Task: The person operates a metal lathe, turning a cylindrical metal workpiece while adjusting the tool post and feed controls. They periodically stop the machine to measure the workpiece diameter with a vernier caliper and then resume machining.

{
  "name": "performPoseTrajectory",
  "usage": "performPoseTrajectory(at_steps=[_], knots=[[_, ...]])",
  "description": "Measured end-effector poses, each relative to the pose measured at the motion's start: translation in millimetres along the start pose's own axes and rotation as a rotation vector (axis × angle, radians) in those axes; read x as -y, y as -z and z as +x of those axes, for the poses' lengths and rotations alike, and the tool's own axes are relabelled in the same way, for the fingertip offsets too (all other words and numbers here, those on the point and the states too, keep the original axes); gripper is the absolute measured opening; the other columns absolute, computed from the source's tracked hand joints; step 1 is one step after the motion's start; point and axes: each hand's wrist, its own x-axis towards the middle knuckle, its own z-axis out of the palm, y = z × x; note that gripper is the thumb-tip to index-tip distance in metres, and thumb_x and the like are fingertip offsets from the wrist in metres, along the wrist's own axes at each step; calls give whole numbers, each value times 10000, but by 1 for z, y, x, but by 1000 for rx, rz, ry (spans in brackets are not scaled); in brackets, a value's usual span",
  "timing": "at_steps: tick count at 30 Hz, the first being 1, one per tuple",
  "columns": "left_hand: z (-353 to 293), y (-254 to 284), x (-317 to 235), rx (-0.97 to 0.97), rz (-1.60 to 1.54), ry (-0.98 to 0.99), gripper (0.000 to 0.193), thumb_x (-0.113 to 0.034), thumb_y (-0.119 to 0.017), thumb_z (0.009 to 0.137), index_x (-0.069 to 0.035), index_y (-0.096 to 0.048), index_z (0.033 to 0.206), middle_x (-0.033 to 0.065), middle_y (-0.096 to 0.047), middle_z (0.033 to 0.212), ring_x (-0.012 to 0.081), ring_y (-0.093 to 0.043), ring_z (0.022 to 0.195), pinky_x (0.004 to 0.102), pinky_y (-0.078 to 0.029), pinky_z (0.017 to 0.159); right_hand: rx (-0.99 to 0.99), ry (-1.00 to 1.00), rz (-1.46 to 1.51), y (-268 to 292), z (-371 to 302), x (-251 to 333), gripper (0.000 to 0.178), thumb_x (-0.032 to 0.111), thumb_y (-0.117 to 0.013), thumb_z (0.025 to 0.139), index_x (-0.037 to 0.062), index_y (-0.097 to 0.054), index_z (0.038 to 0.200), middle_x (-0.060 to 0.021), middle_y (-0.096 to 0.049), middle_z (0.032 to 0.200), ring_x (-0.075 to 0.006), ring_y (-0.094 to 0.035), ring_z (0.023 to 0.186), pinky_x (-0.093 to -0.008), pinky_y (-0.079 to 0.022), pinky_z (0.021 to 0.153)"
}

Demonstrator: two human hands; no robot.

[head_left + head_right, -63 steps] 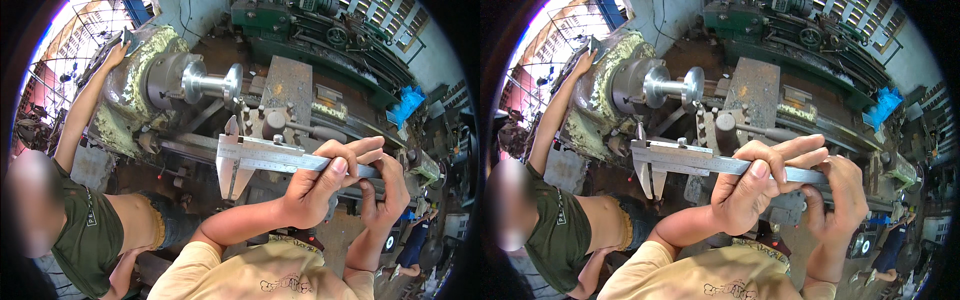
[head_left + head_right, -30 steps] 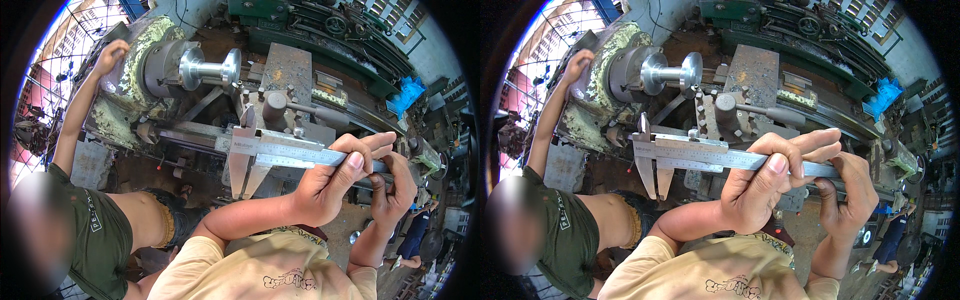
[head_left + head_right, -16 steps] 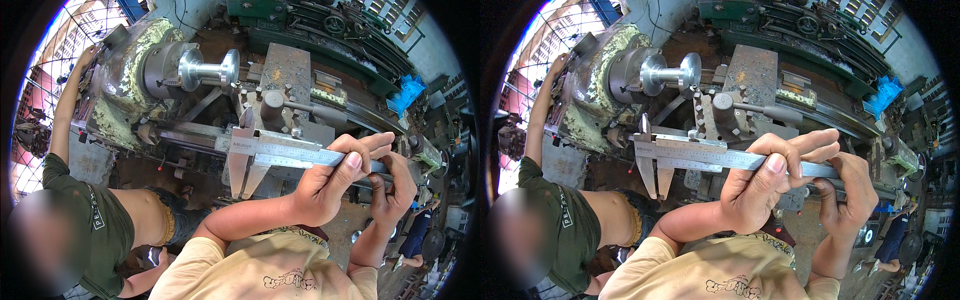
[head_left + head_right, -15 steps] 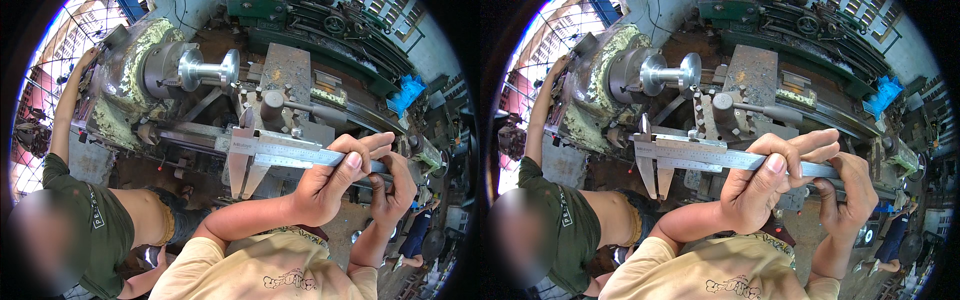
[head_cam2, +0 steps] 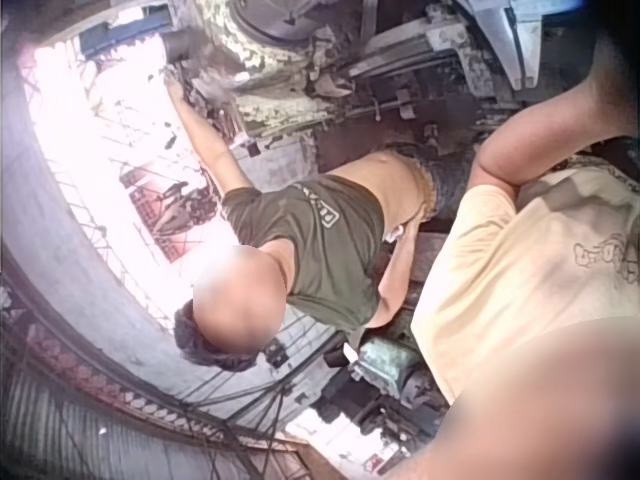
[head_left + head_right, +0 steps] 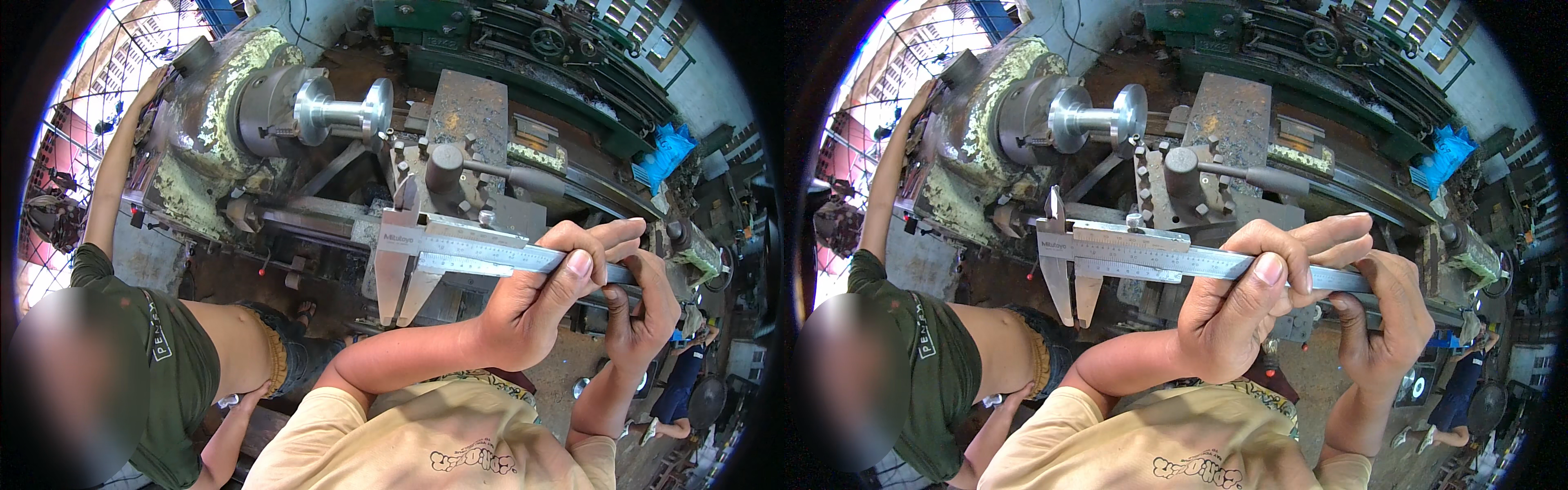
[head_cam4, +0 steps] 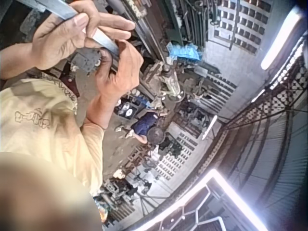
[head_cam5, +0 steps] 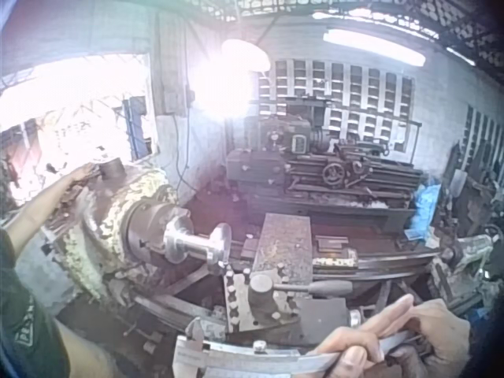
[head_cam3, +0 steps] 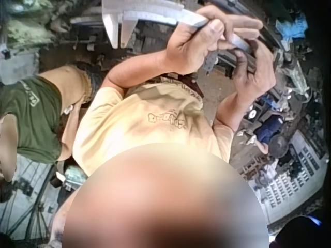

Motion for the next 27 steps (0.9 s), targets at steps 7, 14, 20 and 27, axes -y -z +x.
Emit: performPoseTrajectory(at_steps=[7, 14, 20, 27], knots=[[0, -6, 2, 1, -17, -27, 243, -182, -325, 1157, 12, -472, 1153, 364, -344, 1609, 457, -375, 1518, 536, -394, 1208, -2, -5, -7, 4, -4, -1, 410, 224, -838, 870, -81, -712, 1114, -192, -737, 1014, -349, -698, 917, -402, -546, 847], [-2, -13, 2, -19, 31, -30, 284, -201, -312, 1169, 15, -493, 1131, 313, -434, 1560, 409, -469, 1470, 452, -417, 1177, -4, 0, -2, 7, -7, -2, 418, 230, -836, 874, -86, -711, 1118, -194, -736, 1011, -348, -699, 918, -400, -548, 842], [-3, -15, 7, -25, 17, -11, 273, -198, -320, 1165, 12, -492, 1131, 324, -420, 1569, 424, -460, 1472, 460, -427, 1160, -8, -8, -7, 11, -11, -2, 425, 246, -831, 878, -88, -710, 1111, -193, -734, 1011, -347, -697, 917, -401, -546, 842], [-5, -14, 10, 16, 42, -2, 257, -187, -337, 1153, 21, -487, 1133, 346, -377, 1601, 468, -399, 1500, 529, -409, 1196, -12, -14, -2, 14, -14, -2, 430, 255, -830, 880, -89, -708, 1106, -188, -731, 1013, -349, -693, 912, -402, -545, 844]])
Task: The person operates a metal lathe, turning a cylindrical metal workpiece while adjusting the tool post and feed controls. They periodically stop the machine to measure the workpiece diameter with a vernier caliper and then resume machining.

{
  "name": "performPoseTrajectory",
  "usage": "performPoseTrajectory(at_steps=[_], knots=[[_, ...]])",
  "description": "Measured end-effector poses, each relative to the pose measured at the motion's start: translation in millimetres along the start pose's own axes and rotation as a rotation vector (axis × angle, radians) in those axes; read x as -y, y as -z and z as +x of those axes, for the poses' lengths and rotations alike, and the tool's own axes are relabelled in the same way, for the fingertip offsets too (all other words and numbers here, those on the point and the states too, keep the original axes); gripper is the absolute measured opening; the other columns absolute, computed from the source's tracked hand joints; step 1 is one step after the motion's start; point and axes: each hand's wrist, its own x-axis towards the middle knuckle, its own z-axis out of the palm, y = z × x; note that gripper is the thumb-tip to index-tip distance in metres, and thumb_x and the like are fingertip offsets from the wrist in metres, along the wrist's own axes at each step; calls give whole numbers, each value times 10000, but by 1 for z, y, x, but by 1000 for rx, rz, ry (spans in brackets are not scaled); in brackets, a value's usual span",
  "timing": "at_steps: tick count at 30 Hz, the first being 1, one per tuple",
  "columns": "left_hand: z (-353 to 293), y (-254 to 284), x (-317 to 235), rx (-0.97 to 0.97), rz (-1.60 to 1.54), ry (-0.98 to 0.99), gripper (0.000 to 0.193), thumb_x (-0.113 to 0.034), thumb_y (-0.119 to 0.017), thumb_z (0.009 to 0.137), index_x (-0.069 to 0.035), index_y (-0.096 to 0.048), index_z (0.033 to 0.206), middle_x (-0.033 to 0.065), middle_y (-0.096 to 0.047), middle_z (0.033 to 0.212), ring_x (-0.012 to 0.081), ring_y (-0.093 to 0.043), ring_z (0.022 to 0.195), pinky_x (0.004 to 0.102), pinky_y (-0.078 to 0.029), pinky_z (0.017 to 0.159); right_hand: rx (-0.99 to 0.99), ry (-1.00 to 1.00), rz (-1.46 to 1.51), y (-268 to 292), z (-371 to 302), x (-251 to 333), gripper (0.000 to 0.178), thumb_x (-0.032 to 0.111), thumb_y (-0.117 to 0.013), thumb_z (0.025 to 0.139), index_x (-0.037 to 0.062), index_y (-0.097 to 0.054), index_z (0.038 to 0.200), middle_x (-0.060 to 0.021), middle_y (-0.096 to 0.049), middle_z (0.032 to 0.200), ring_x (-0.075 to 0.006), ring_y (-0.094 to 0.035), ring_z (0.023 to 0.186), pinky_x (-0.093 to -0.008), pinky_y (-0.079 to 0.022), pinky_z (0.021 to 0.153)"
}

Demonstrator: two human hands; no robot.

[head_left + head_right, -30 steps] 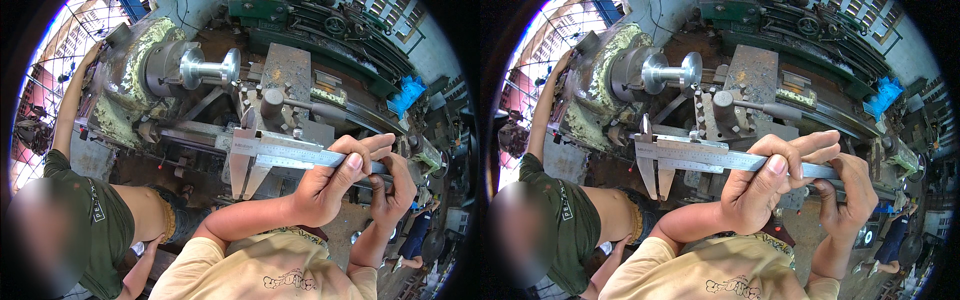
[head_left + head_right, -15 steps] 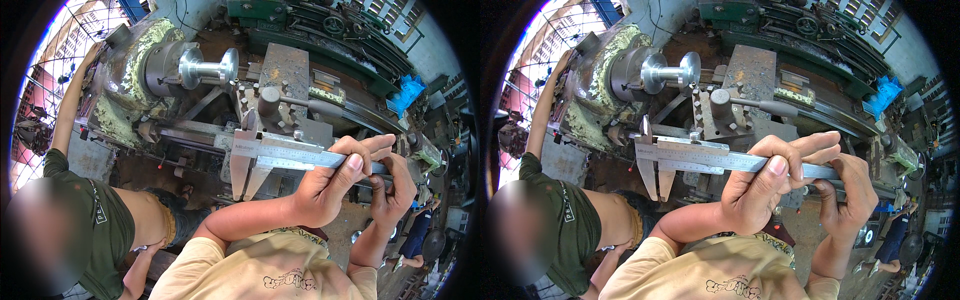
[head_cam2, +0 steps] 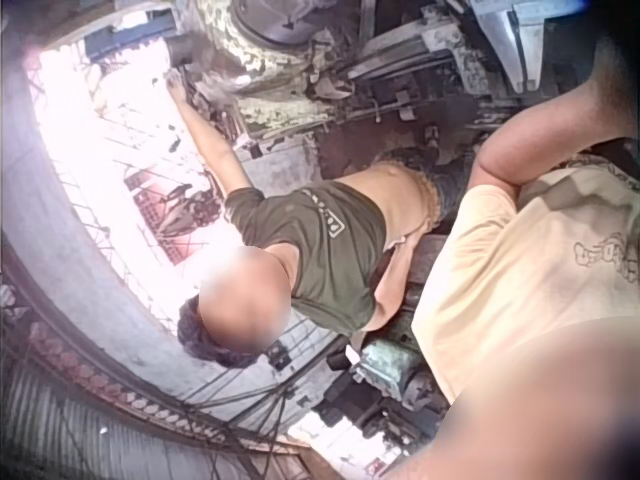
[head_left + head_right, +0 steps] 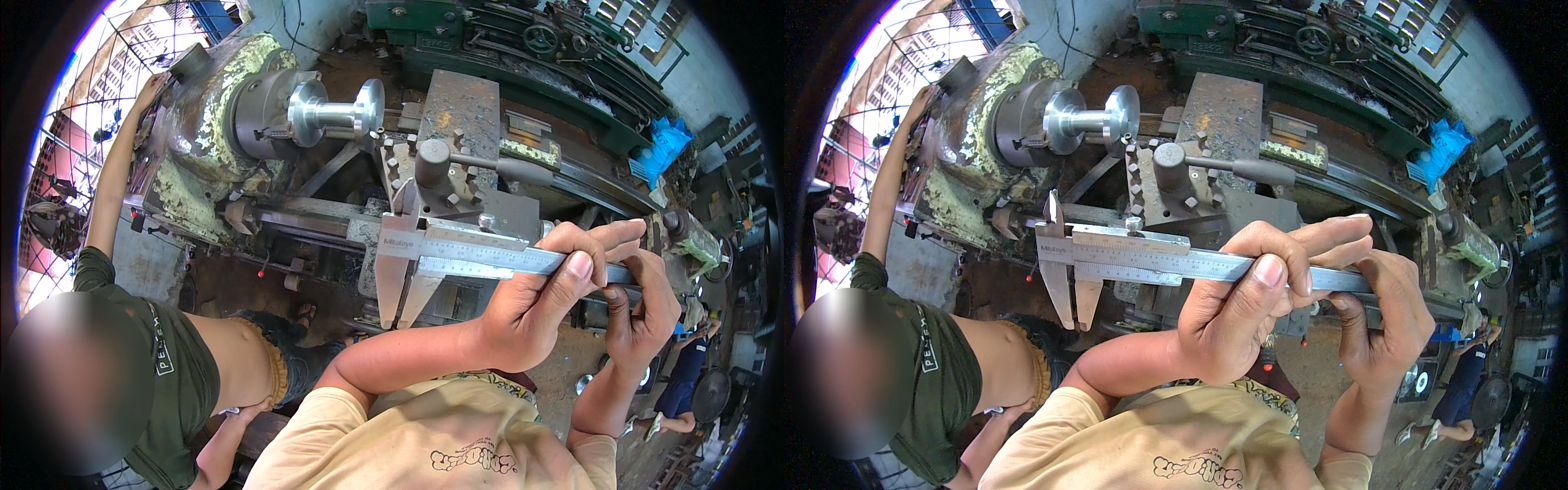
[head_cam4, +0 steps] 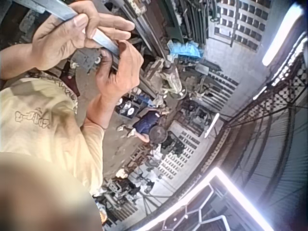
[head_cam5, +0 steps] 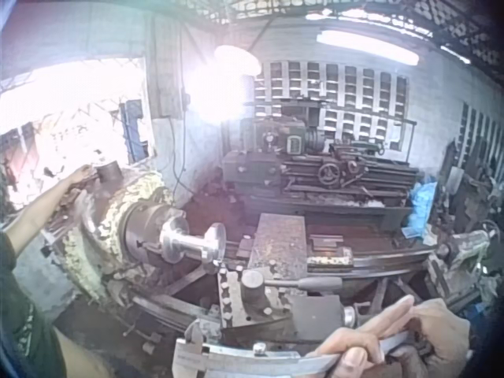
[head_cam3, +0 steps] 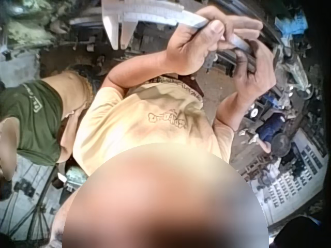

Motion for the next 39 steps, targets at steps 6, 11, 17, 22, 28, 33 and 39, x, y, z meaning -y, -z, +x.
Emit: performPoseTrajectory(at_steps=[6, 11, 17, 22, 28, 33, 39], knots=[[-1, -3, 0, -7, -23, 10, 257, -186, -337, 1153, 20, -490, 1132, 347, -372, 1603, 472, -388, 1507, 528, -405, 1196, -1, 7, -3, 1, -1, 0, 431, 250, -834, 875, -90, -708, 1106, -188, -732, 1007, -347, -694, 909, -402, -545, 841], [-2, -1, -2, -1, -6, 15, 253, -185, -336, 1153, 16, -489, 1137, 347, -369, 1604, 476, -384, 1507, 533, -398, 1202, 4, -1, -6, 1, -1, 3, 433, 247, -836, 872, -93, -708, 1108, -193, -733, 1012, -348, -695, 910, -405, -545, 842], [-3, -2, -4, -7, -19, 14, 253, -180, -330, 1153, 16, -489, 1137, 348, -373, 1602, 477, -386, 1506, 536, -395, 1203, 9, 6, -8, 1, 0, 4, 432, 238, -836, 872, -99, -707, 1110, -198, -735, 1019, -355, -698, 914, -407, -547, 845], [0, -2, -8, 15, -15, -5, 252, -176, -326, 1153, 19, -485, 1135, 350, -366, 1604, 477, -380, 1509, 544, -389, 1207, 5, 0, -12, -1, 2, 8, 428, 236, -834, 871, -97, -707, 1109, -201, -735, 1021, -361, -701, 919, -411, -548, 846], [-8, -3, -3, -31, -29, 27, 256, -189, -338, 1155, 15, -490, 1123, 349, -406, 1581, 467, -400, 1501, 529, -412, 1189, 15, -8, -9, 2, -2, 7, 390, 212, -819, 885, -91, -702, 1101, -200, -730, 1005, -353, -703, 912, -400, -549, 841], [-8, 0, 4, -166, 408, 251, 405, -281, -400, 1159, 29, -612, 1310, 177, -614, 1374, 206, -657, 1104, 375, -535, 960, 103, -149, -43, -11, -47, -16, 306, 183, -751, 925, -55, -689, 1106, -208, -706, 948, -358, -684, 822, -400, -539, 771], [-17, 25, 19, 32, 823, 482, 356, -317, -557, 1089, 39, -561, 1101, 254, -669, 868, 437, -685, 848, 511, -523, 776, -167, -754, 768, -87, -130, -30, 133, 124, -687, 1004, 46, -608, 1077, 38, -533, 766, -24, -440, 557, -197, -292, 471]])
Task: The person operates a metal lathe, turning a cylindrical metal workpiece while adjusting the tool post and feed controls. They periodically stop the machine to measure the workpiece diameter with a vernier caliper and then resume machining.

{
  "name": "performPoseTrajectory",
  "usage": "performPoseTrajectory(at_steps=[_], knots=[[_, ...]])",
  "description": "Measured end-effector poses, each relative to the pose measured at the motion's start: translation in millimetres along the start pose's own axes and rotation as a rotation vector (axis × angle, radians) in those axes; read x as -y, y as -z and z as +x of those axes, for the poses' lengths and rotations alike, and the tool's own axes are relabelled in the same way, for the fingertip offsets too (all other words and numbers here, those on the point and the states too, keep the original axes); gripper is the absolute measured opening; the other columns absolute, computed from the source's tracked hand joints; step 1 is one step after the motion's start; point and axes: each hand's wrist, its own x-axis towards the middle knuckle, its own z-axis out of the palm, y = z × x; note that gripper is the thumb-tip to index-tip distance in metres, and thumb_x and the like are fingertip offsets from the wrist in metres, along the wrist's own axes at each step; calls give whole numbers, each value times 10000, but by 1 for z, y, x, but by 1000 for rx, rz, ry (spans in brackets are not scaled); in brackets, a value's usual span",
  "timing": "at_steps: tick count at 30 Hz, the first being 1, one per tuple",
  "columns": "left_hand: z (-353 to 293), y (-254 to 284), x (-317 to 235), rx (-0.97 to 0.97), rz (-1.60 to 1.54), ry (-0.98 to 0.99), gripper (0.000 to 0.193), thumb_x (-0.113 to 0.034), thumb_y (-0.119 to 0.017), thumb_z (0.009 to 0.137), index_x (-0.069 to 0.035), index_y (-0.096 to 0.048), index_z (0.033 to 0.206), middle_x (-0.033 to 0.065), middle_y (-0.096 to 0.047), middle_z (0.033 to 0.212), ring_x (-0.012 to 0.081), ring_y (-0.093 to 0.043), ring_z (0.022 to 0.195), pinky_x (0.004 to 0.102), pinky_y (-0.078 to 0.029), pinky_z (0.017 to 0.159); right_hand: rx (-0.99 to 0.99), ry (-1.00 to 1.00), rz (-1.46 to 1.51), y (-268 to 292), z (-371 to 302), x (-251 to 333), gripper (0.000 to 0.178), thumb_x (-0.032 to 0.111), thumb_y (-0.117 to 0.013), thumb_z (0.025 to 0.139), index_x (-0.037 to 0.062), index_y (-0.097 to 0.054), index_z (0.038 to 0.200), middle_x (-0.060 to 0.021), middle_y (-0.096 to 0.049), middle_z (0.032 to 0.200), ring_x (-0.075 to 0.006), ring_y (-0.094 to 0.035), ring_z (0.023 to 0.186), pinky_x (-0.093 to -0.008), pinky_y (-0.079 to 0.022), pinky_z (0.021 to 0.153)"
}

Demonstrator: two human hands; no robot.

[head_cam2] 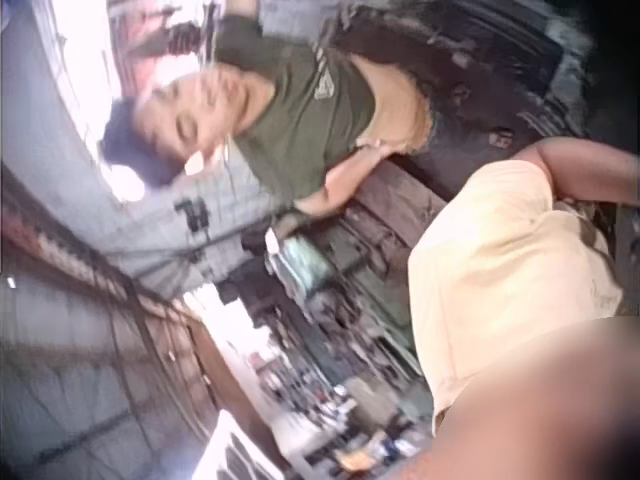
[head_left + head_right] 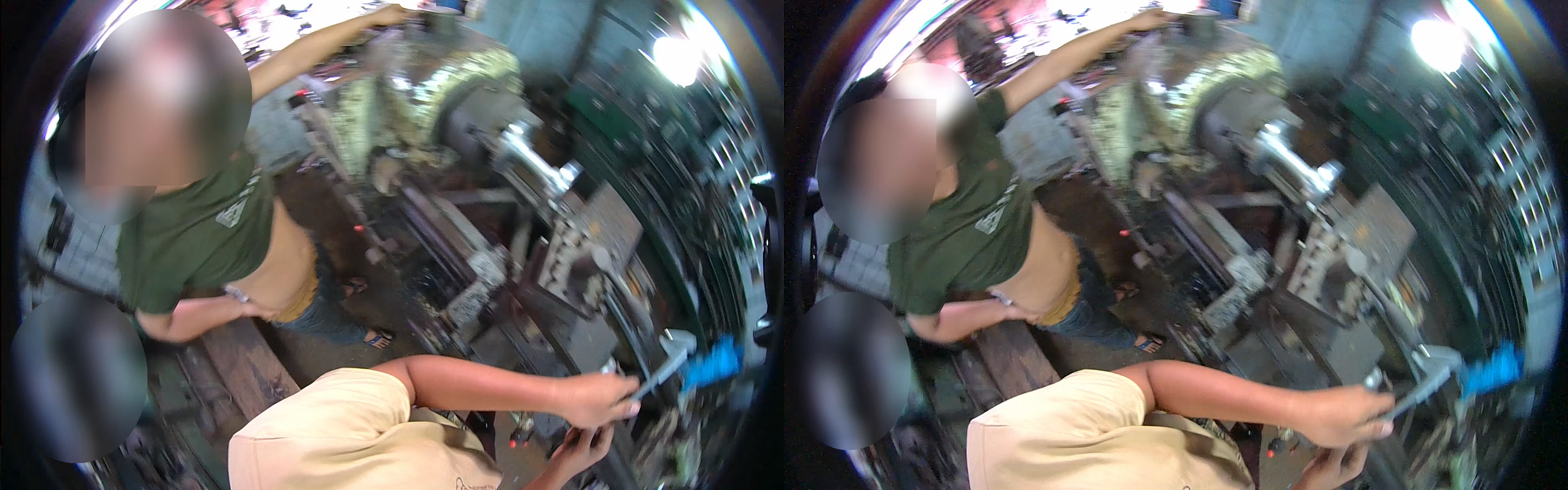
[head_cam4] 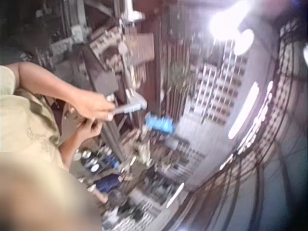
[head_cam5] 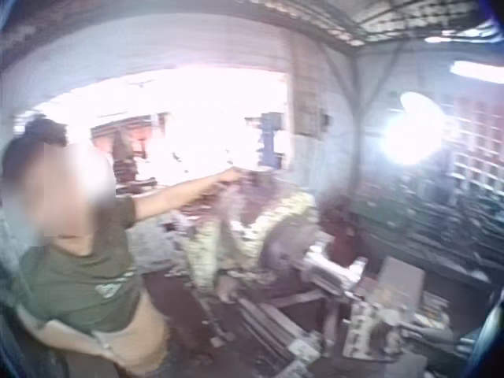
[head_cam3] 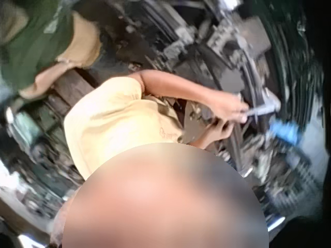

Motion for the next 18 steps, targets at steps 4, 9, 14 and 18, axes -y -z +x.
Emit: performPoseTrajectory(at_steps=[4, 9, 14, 18], knots=[[-35, -17, 53, 49, -57, 216, 393, -333, -550, 1085, 46, -581, 1187, 262, -724, 1003, 404, -719, 947, 463, -554, 851, -178, -301, 122, -12, -6, -18, 147, 155, -581, 1076, 29, -608, 1146, 4, -582, 818, -42, -487, 621, -212, -333, 505], [-72, -53, 118, 123, -392, 500, 409, -300, -583, 1076, 62, -591, 1266, 215, -734, 997, 265, -754, 767, 393, -619, 708, -142, -469, 152, -12, 1, -24, 79, 70, -544, 1052, 31, -591, 1103, 29, -484, 766, -65, -450, 626, -224, -356, 506], [-74, -62, 140, -106, -218, 494, 203, -150, -633, 1054, 47, -660, 1097, 112, -740, 881, 167, -727, 743, 324, -601, 688, -144, -461, 262, -21, 12, -60, 148, 91, -590, 1065, 4, -630, 1177, -42, -640, 884, -120, -598, 693, -255, -484, 581], [-71, -55, 142, -141, -375, 475, 142, -123, -617, 1069, 0, -655, 1009, 62, -704, 830, 127, -682, 728, 296, -570, 687, -16, -406, 258, -23, 22, -70, 129, 93, -577, 1072, 6, -643, 1141, -61, -678, 908, -139, -653, 749, -283, -542, 662]])
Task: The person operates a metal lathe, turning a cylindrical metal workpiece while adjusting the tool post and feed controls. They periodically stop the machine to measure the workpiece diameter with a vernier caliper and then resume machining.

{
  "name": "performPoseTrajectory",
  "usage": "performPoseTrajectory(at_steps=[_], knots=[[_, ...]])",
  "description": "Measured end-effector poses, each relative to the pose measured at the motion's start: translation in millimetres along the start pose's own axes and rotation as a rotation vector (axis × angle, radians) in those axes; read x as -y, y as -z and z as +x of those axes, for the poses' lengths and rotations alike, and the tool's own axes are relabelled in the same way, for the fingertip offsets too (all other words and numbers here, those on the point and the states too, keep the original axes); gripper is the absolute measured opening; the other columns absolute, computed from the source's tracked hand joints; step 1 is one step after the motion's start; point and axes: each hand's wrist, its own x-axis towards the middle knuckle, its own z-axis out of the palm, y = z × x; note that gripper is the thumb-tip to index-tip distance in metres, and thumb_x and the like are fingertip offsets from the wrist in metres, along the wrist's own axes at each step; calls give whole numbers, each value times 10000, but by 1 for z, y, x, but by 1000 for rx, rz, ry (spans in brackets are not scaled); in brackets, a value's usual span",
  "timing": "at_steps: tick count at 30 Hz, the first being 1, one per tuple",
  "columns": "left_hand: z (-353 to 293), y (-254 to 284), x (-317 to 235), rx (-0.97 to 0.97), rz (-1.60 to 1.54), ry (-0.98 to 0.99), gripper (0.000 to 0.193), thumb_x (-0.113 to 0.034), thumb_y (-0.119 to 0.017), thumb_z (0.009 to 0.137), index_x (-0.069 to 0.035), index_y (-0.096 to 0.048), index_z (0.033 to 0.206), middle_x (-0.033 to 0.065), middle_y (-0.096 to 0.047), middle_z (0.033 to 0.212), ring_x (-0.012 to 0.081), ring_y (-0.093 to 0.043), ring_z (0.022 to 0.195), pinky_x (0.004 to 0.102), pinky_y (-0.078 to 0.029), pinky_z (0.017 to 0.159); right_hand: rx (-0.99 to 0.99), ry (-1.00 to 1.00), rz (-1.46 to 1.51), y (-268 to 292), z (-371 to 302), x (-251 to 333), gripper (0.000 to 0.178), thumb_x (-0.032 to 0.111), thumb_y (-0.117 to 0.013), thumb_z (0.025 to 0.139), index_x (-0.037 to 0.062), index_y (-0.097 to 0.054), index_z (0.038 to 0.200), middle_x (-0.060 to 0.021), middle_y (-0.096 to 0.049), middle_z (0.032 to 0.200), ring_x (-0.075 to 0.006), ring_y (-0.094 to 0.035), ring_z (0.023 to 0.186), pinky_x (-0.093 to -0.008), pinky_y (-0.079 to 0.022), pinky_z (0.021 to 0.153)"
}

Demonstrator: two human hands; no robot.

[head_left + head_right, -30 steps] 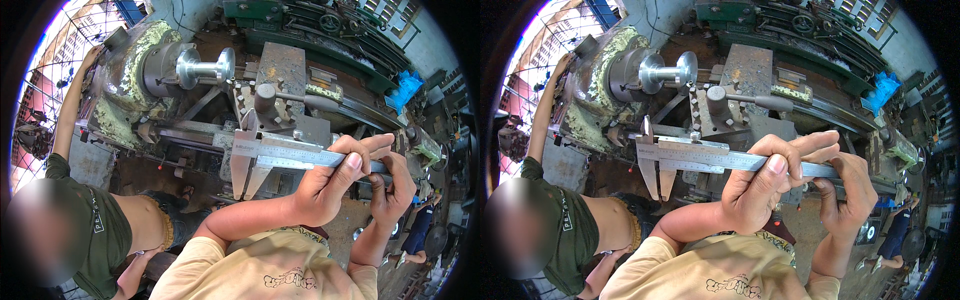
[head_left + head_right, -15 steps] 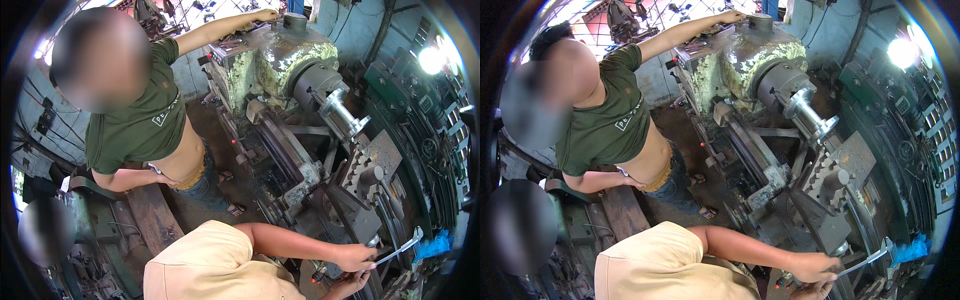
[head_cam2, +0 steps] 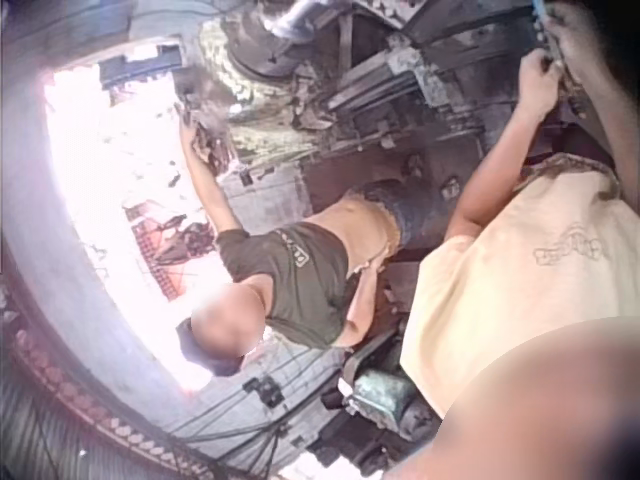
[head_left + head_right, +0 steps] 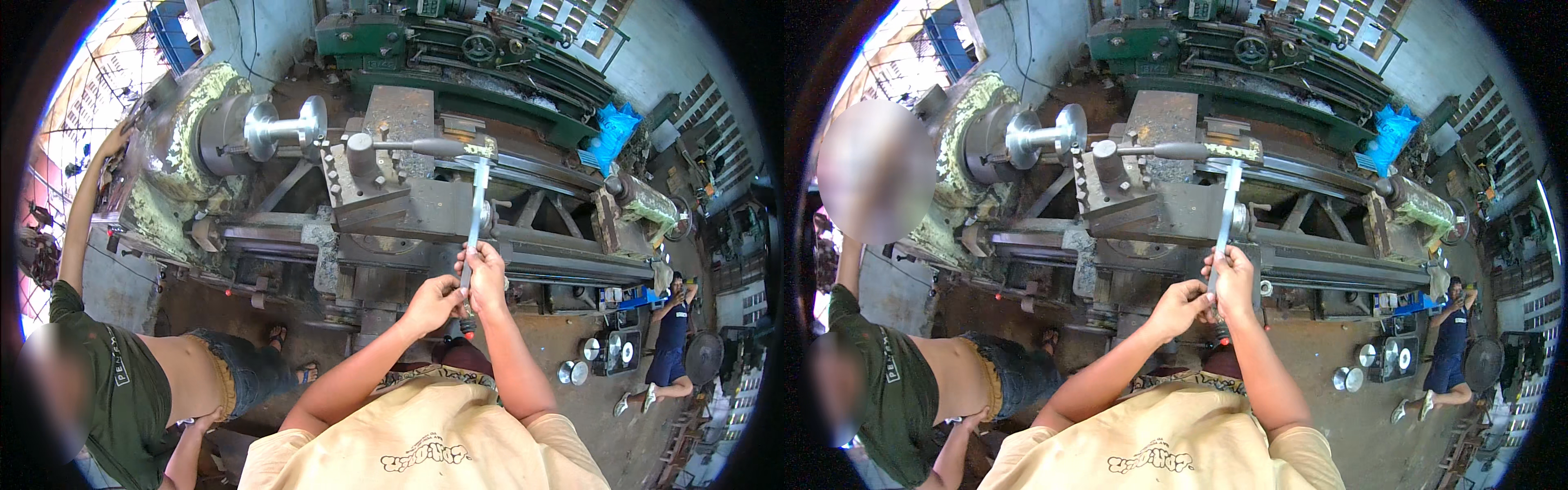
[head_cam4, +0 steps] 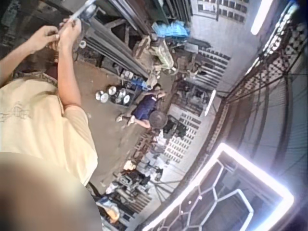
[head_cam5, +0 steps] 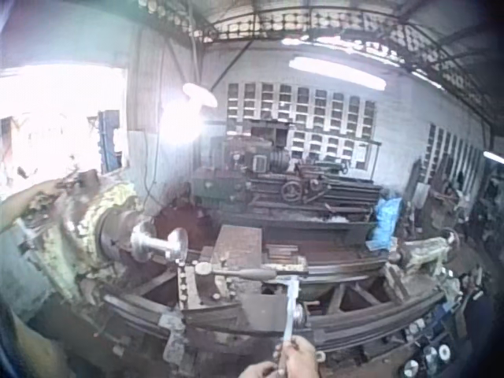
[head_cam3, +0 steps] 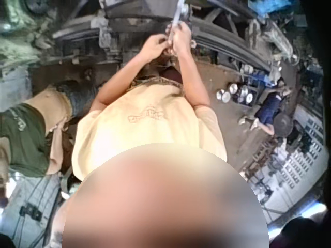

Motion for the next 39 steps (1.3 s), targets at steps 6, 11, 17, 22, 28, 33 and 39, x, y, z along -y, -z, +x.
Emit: performPoseTrajectory(at_steps=[6, 11, 17, 22, 28, 33, 39], knots=[[27, -2, 7, -97, -40, 15, 135, -124, -597, 1073, -2, -643, 1036, 37, -629, 775, 140, -651, 695, 318, -577, 702, 73, -69, -237, 12, 27, -10, 175, 75, -617, 1037, -53, -681, 1137, -106, -748, 935, -154, -699, 777, -304, -559, 696], [36, 4, 20, -185, -24, 96, 144, -146, -607, 1070, -10, -641, 1039, 36, -638, 784, 152, -680, 740, 316, -572, 707, -37, 145, -357, 101, 25, -31, 195, 72, -674, 1003, -71, -710, 1130, -123, -766, 939, -161, -727, 834, -308, -573, 739], [24, 1, 35, -324, 109, 193, 289, -256, -651, 1060, 10, -658, 1172, 53, -690, 825, 150, -700, 748, 282, -533, 680, -512, 274, -778, 256, 35, -127, 322, 93, -697, 963, -43, -672, 1254, -203, -754, 1081, -367, -734, 988, -420, -565, 886], [-24, -9, 45, -392, 184, 169, 302, -260, -657, 1060, 21, -666, 1172, 43, -691, 844, 124, -669, 763, 279, -523, 685, -75, -345, -1228, 299, 15, -253, 857, 182, -694, 927, -110, -251, 1599, -342, -307, 1647, -463, -402, 1482, -465, -384, 1206], [-119, 1, 48, -646, 198, 136, 256, -170, -681, 1030, 9, -677, 1212, 80, -728, 913, 140, -709, 824, 308, -567, 741, 109, -343, -1611, 307, 17, -316, 995, 238, -662, 948, -125, -35, 1630, -318, 1, 1728, -455, -69, 1612, -444, -226, 1305], [-168, 47, 50, -930, 26, 78, 199, -177, -669, 1039, -15, -685, 1153, 56, -708, 867, 163, -722, 791, 286, -562, 700, -12, -506, -1470, 323, 12, -322, 960, 363, -725, 885, -104, -273, 1592, -293, -236, 1686, -434, -345, 1524, -471, -365, 1228], [-182, 133, 80, -1093, -84, 111, 227, -203, -676, 1039, -14, -655, 1161, 52, -680, 849, 153, -704, 721, 262, -536, 625, 735, -719, -1305, 246, -44, -301, 519, 337, -759, 884, -59, -716, 1218, -234, -738, 1221, -349, -700, 1190, -424, -526, 1048]])
